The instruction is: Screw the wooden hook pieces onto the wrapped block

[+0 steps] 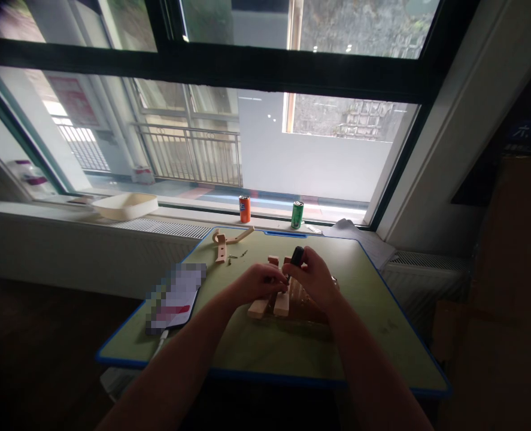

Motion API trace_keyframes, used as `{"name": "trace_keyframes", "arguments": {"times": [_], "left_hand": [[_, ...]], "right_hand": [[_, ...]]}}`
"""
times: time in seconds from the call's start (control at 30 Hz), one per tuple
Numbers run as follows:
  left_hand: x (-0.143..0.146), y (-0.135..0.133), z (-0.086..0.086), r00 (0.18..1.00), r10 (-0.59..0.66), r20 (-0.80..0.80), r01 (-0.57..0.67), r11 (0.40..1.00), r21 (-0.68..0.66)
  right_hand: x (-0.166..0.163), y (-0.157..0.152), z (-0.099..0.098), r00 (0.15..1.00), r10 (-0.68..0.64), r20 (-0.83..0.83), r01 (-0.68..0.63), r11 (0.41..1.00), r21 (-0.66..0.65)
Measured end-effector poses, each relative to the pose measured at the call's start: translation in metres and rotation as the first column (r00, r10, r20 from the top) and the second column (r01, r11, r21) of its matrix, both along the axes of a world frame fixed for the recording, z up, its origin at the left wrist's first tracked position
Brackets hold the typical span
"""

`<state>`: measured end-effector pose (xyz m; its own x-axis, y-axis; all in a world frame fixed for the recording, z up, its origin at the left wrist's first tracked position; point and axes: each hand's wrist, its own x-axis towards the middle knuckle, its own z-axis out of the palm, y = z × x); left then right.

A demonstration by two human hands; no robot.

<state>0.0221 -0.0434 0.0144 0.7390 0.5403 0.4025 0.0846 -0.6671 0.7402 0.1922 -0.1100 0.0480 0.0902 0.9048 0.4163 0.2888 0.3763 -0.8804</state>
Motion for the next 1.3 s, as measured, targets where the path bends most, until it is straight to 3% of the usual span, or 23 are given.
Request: {"name": "trace_keyframes", "arguments": {"times": [0.3, 0.57, 0.8, 1.0, 1.17, 1.3], "left_hand": [[-0.0011, -0.0010, 0.0031, 0.990, -0.137, 0.041, 0.140, 0.988, -0.072], [-0.0016, -0.0021, -0.0008, 0.999, 0.024, -0.037, -0.026, 0.997, -0.073], [-0.0016, -0.0004, 0.0004, 0.993, -0.115, 0.022, 0.116, 0.992, -0.058], [-0.0023, -0.0009, -0.0026, 0.999, -0.002, -0.042, -0.003, 0.995, -0.104], [-0.0015, 0.0015, -0.0020, 0.993, -0.119, 0.020, 0.120, 0.984, -0.130], [-0.0025, 0.0013, -0.0021, 0.991, -0.134, 0.014, 0.134, 0.976, -0.172]], "right_hand": [[0.0061, -0.0008, -0.0016, 0.998, 0.036, -0.049, -0.034, 0.999, 0.032], [0.0038, -0.0020, 0.0026, 1.000, -0.009, 0.002, 0.009, 1.000, 0.022], [0.0040, -0.0028, 0.0012, 0.989, 0.111, -0.100, -0.110, 0.994, 0.009], [0.0052, -0.0016, 0.0029, 0.997, -0.004, -0.077, 0.005, 1.000, 0.014], [0.0033, -0.0038, 0.0017, 0.992, 0.093, -0.090, -0.093, 0.996, 0.001], [0.0036, -0.0045, 0.0040, 0.997, 0.057, -0.060, -0.058, 0.998, -0.024]]}}
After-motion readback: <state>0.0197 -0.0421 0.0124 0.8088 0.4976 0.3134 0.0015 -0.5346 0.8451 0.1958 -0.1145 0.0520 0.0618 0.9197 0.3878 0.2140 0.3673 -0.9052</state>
